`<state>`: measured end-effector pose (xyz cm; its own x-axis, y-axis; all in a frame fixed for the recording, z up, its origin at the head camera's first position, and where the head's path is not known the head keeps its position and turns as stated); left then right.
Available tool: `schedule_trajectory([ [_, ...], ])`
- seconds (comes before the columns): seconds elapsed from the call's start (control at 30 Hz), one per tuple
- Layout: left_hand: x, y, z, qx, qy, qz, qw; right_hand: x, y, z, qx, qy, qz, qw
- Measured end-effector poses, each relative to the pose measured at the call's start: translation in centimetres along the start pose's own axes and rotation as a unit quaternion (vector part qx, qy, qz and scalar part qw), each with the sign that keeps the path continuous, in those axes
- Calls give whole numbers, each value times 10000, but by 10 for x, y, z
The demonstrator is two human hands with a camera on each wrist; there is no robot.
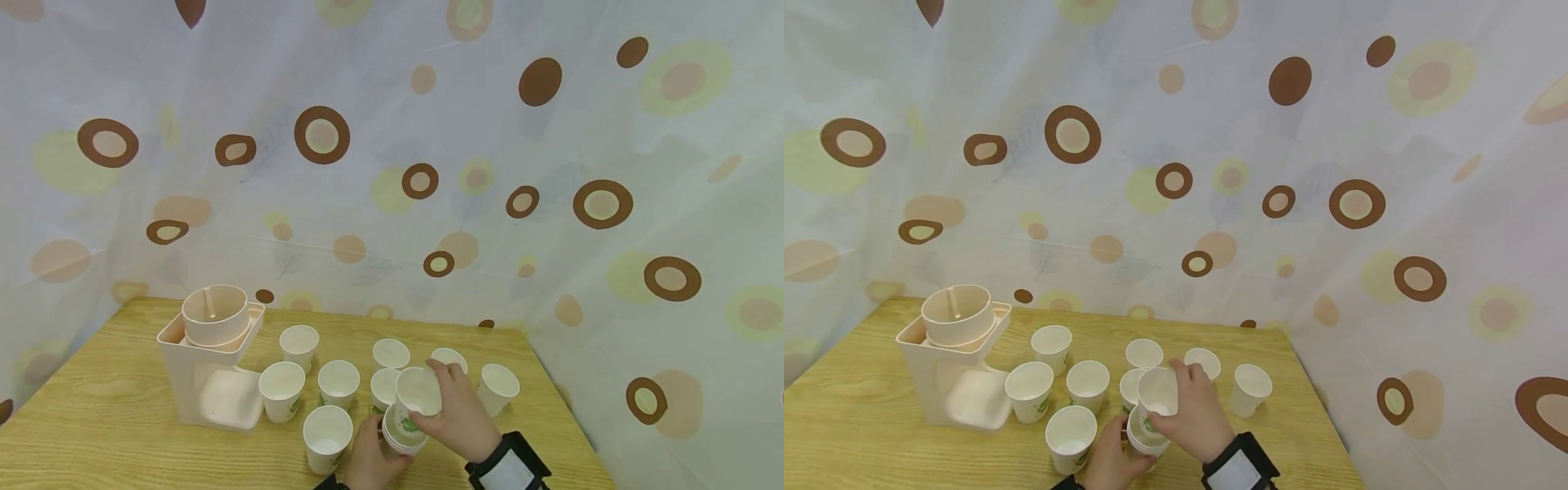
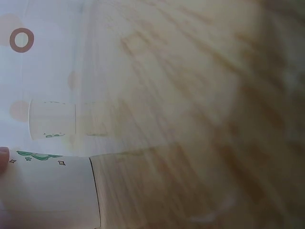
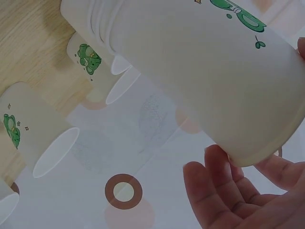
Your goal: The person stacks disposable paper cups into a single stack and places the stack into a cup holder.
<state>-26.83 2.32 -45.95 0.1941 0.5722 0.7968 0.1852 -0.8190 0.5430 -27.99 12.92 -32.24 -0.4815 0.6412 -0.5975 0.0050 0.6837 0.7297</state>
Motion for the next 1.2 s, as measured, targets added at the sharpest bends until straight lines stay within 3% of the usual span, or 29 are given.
schedule_trajectory([
  [0.6,1,0,-1,-25,55,25,10000,-6,-11,6,-128,408,192,9989],
  [1.03,3,2,0,16,66,-70,10000,6,-24,4,-538,-23,-29,9985],
  [1.2,3,2,0,53,8,-48,10000,8,-28,5,-628,45,-138,9979],
])
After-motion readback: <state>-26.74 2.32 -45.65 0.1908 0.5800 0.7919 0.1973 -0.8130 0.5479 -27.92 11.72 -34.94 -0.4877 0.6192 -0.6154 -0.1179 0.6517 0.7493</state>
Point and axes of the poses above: each hand's wrist, its own z-axis away from the middle knuckle, its own y-axis out of the back of the hand, x = y × z, the point moved 9 cm from there along -z, towards the middle knuckle, and after that the axes turned 12 degrees about -z, right-handed, at the moved point
